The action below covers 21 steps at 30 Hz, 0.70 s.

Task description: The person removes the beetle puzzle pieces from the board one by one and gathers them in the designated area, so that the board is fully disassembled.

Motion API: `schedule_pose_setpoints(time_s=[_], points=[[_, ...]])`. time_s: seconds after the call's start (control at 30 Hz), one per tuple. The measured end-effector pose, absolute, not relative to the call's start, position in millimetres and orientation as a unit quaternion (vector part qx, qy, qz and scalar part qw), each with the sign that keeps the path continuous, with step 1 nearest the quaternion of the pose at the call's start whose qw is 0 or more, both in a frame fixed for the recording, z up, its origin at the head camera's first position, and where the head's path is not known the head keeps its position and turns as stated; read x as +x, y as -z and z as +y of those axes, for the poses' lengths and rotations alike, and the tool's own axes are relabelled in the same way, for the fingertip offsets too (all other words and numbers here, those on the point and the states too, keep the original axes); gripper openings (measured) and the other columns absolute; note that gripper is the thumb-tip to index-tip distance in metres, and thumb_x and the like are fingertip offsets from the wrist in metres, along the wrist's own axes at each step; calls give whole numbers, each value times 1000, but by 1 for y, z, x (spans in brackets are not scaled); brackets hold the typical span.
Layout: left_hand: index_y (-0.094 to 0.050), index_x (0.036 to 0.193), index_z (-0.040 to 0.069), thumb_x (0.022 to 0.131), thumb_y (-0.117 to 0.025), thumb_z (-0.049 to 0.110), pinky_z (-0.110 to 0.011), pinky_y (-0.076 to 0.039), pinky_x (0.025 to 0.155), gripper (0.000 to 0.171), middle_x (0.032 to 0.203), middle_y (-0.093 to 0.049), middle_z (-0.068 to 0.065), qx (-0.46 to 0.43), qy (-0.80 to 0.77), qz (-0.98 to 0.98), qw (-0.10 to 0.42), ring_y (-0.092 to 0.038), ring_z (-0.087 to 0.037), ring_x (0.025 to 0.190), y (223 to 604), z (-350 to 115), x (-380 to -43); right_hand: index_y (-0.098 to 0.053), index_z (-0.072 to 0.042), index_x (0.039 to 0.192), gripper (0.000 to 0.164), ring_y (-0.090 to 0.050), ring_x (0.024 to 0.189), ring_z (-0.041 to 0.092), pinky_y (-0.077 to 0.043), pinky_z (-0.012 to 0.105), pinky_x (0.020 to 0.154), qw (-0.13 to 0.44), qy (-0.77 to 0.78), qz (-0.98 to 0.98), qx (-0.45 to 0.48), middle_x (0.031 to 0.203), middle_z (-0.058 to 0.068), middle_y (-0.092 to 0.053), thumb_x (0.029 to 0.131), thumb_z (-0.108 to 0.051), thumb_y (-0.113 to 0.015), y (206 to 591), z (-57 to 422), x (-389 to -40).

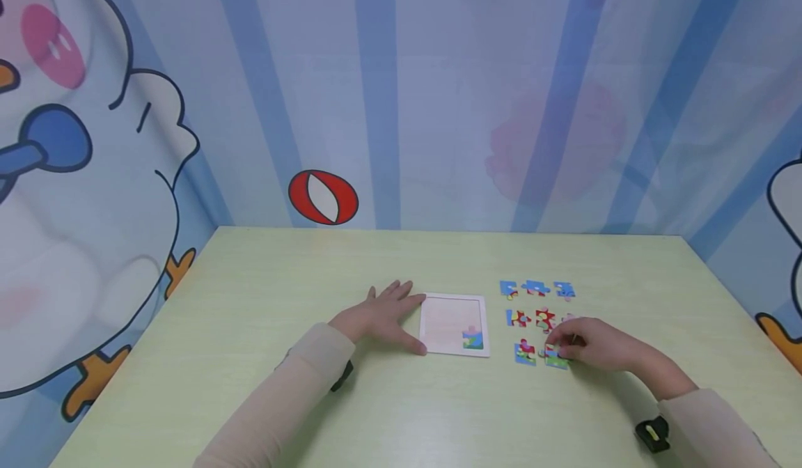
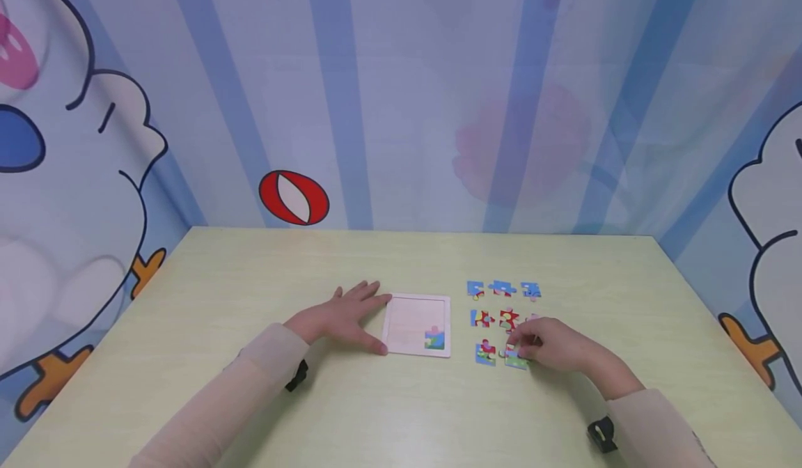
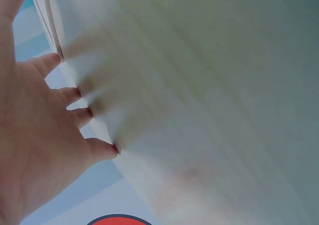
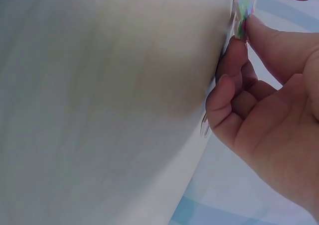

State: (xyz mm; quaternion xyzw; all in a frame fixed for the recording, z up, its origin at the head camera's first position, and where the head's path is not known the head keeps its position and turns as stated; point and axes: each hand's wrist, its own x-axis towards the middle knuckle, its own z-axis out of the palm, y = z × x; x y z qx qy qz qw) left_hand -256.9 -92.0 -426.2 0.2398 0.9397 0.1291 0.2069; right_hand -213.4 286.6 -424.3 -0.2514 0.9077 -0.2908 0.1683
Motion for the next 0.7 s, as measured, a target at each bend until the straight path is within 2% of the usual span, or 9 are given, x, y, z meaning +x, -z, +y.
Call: schedule_pose_setpoints(time_s=[0.4,0.7], points=[[-25,154,22,76,-70,61,-62,-1,115,98,163,-9,-7,245,-132,938,206,0,-28,149,428,-93,-259,-66,-4,107,17,-47,74,9,-43,24,63,168,293,910,-242,89,-2,-59,92,-5,-61,415,280,-216],[-25,154,24,76,-70,62,-61,0,115,98,163,-8,-6,237,-133,939,210,1,-27,150,427,-93,-258,-64,-2,114,22,-50,77,9,-46,25,65,148,299,902,-275,90,-2,-57,94,-11,-61,394,260,-221]])
